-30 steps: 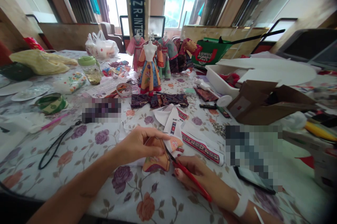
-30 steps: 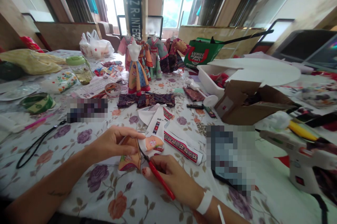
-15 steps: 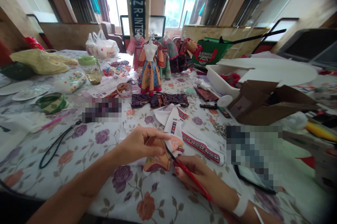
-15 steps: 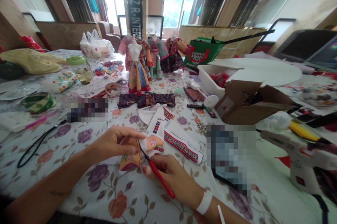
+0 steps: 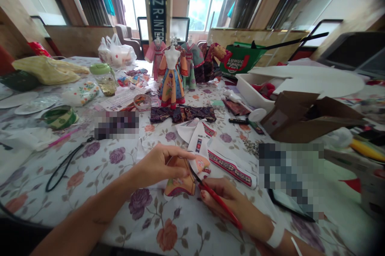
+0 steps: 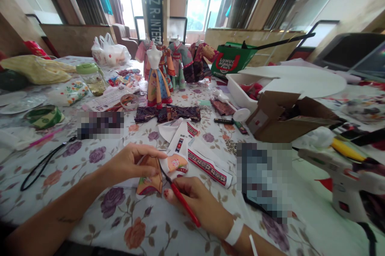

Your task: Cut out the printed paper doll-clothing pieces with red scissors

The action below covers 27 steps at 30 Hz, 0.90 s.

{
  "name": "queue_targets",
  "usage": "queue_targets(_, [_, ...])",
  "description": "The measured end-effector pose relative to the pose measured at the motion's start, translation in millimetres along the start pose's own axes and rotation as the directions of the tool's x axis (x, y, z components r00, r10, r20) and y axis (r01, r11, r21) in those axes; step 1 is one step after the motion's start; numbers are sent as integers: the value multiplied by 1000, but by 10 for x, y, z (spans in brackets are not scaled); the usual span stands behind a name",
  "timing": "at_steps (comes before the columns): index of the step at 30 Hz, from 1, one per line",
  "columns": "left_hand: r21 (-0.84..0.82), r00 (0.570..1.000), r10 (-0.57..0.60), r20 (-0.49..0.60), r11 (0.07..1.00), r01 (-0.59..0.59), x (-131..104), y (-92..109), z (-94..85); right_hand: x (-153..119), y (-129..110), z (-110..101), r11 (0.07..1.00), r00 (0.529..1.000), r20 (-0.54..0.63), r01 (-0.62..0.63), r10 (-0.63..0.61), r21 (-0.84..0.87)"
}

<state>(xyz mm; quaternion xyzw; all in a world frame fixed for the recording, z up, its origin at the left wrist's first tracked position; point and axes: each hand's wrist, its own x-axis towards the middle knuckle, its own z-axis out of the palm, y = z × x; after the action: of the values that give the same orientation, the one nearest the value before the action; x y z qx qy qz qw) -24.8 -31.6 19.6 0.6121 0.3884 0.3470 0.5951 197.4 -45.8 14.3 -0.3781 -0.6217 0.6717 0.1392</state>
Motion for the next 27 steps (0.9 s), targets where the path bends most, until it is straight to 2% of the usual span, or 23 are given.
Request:
queue_targets(12, [-2,1000,-7,9,1000,7,-15,20,5,3,2,3,1000,1000,-27,-2,2,-19])
queue_targets(19, [-9,1000,-15,8,1000,15,-19,33,8,5,34,-10,1000,1000,-1,-5,5,-26])
queue_targets(27, [15,1000,15,9,1000,-15,-11,17,-8,-8,19,8,1000,999,-32,-20,20,9])
